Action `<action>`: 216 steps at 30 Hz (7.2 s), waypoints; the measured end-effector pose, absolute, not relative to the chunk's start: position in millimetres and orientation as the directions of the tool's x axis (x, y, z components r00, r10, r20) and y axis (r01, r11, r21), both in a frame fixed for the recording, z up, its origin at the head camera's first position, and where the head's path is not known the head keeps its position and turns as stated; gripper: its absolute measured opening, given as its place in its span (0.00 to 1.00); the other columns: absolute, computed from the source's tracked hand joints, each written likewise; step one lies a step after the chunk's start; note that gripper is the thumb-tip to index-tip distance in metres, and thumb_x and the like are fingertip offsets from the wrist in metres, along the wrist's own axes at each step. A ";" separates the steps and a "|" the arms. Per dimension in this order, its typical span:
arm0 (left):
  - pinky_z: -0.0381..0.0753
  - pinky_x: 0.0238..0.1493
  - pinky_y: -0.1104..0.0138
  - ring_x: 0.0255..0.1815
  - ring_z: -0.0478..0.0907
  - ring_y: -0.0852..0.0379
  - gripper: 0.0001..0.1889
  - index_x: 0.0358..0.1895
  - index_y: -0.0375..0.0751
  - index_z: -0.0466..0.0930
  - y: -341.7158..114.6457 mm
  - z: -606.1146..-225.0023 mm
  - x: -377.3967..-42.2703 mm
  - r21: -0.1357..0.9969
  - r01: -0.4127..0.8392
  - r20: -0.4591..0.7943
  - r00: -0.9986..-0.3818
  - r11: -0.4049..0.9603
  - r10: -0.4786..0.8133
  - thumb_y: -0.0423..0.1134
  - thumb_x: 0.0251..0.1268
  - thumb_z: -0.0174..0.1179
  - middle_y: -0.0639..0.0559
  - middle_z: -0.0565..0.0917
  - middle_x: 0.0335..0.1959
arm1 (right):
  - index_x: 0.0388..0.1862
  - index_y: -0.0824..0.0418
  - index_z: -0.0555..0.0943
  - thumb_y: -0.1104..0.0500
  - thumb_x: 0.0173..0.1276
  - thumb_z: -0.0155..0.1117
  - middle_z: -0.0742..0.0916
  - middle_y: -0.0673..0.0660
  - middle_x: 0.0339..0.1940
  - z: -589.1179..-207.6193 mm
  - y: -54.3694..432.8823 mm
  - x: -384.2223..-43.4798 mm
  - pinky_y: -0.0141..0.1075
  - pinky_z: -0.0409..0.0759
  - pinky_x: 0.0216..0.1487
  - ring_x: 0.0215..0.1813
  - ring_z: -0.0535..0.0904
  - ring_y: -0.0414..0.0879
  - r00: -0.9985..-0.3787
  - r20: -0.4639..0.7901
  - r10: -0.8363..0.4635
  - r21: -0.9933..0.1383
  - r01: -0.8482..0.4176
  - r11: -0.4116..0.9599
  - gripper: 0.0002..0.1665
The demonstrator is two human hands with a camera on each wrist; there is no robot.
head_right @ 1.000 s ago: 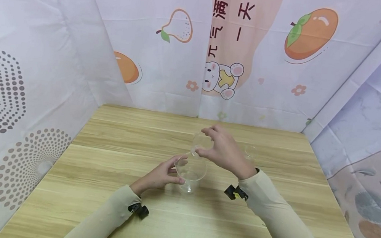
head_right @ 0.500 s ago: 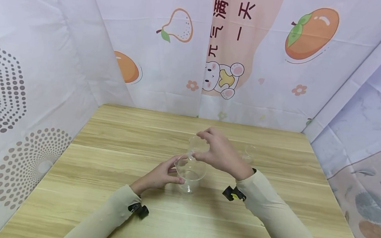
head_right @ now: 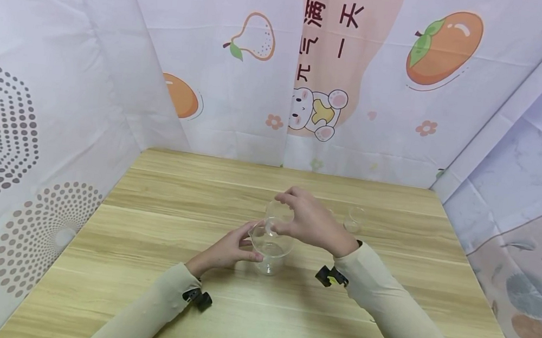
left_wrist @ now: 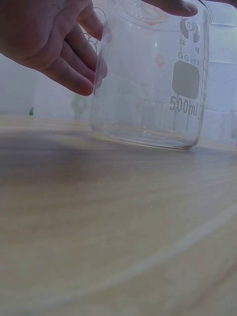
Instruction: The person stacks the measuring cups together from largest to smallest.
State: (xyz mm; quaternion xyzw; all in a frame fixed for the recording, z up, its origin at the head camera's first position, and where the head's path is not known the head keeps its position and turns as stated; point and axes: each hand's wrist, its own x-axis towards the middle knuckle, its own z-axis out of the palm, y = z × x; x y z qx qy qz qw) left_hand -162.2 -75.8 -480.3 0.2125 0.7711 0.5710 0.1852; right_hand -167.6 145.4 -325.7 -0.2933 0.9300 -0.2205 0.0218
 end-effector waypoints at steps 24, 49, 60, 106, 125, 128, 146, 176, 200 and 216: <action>0.72 0.68 0.49 0.69 0.69 0.36 0.44 0.76 0.62 0.54 -76.9 -482.9 -163.2 0.961 0.104 -0.056 -0.834 0.256 0.549 0.47 0.58 0.70 0.47 0.63 0.75 | 0.59 0.63 0.80 0.50 0.54 0.77 0.84 0.57 0.51 -336.3 141.2 -169.2 0.42 0.82 0.43 0.45 0.80 0.49 -0.767 0.056 -0.639 -0.376 -0.609 0.699 0.35; 0.66 0.73 0.53 0.73 0.65 0.44 0.46 0.77 0.58 0.51 -77.0 -475.9 -166.5 0.959 0.118 -0.064 -0.799 0.259 0.598 0.46 0.58 0.70 0.53 0.62 0.76 | 0.58 0.64 0.80 0.52 0.53 0.77 0.84 0.57 0.49 -343.1 140.0 -169.7 0.40 0.81 0.44 0.46 0.80 0.49 -0.740 0.028 -0.672 -0.372 -0.632 0.680 0.34; 0.70 0.70 0.55 0.72 0.66 0.42 0.47 0.78 0.56 0.49 -76.8 -476.5 -166.5 0.968 0.084 -0.083 -0.784 0.236 0.615 0.44 0.59 0.69 0.50 0.61 0.76 | 0.58 0.65 0.80 0.52 0.54 0.76 0.83 0.58 0.52 -346.4 138.7 -168.9 0.43 0.83 0.47 0.50 0.80 0.50 -0.729 -0.010 -0.684 -0.371 -0.633 0.680 0.33; 0.70 0.71 0.54 0.70 0.69 0.44 0.44 0.76 0.64 0.52 -80.7 -479.0 -168.6 0.967 0.106 -0.062 -0.785 0.233 0.617 0.45 0.59 0.69 0.58 0.61 0.76 | 0.57 0.61 0.81 0.51 0.54 0.76 0.84 0.58 0.50 -369.8 123.7 -169.6 0.44 0.84 0.50 0.50 0.82 0.49 -0.681 -0.085 -0.728 -0.287 -0.683 0.672 0.32; 0.66 0.72 0.49 0.73 0.65 0.45 0.45 0.77 0.58 0.52 -81.0 -478.8 -167.9 0.965 0.127 -0.044 -0.786 0.230 0.617 0.44 0.59 0.69 0.55 0.60 0.77 | 0.52 0.56 0.82 0.49 0.51 0.78 0.87 0.56 0.46 -375.7 115.0 -169.5 0.42 0.86 0.40 0.43 0.85 0.48 -0.673 -0.098 -0.734 -0.144 -0.720 0.679 0.29; 0.66 0.72 0.48 0.72 0.67 0.42 0.45 0.77 0.58 0.51 -81.1 -478.4 -167.6 0.968 0.120 -0.043 -0.783 0.219 0.620 0.43 0.59 0.69 0.53 0.60 0.77 | 0.51 0.56 0.83 0.49 0.51 0.78 0.87 0.56 0.46 -377.5 114.5 -169.9 0.43 0.86 0.43 0.46 0.85 0.49 -0.657 -0.087 -0.749 -0.120 -0.739 0.663 0.28; 0.66 0.73 0.49 0.71 0.68 0.46 0.45 0.77 0.58 0.52 -81.6 -478.5 -168.5 0.966 0.116 -0.052 -0.787 0.230 0.615 0.45 0.59 0.69 0.57 0.59 0.77 | 0.51 0.63 0.83 0.52 0.55 0.76 0.87 0.58 0.52 -386.1 109.7 -172.4 0.43 0.84 0.52 0.52 0.85 0.51 -0.595 -0.047 -0.803 -0.086 -0.798 0.596 0.27; 0.72 0.69 0.56 0.69 0.71 0.48 0.43 0.75 0.64 0.54 -82.0 -477.3 -169.1 0.967 0.111 -0.059 -0.780 0.231 0.622 0.43 0.60 0.69 0.60 0.60 0.76 | 0.49 0.63 0.83 0.59 0.56 0.75 0.85 0.56 0.52 -388.5 111.1 -174.7 0.41 0.83 0.55 0.54 0.83 0.50 -0.592 -0.092 -0.801 -0.227 -0.771 0.595 0.21; 0.66 0.73 0.50 0.76 0.60 0.51 0.43 0.74 0.68 0.54 -80.4 -477.4 -168.9 0.955 0.153 -0.039 -0.787 0.256 0.616 0.45 0.59 0.69 0.52 0.64 0.75 | 0.51 0.61 0.83 0.51 0.68 0.65 0.84 0.53 0.49 -351.0 146.7 -180.4 0.34 0.82 0.40 0.44 0.83 0.46 -0.682 0.052 -0.730 -0.394 -0.685 0.612 0.18; 0.68 0.71 0.50 0.75 0.62 0.49 0.44 0.74 0.69 0.54 -79.9 -476.2 -168.5 0.961 0.139 -0.040 -0.787 0.240 0.615 0.44 0.58 0.70 0.51 0.63 0.76 | 0.51 0.62 0.82 0.53 0.69 0.64 0.83 0.57 0.51 -343.7 164.2 -181.3 0.36 0.82 0.41 0.43 0.81 0.43 -0.746 0.100 -0.658 -0.439 -0.627 0.644 0.18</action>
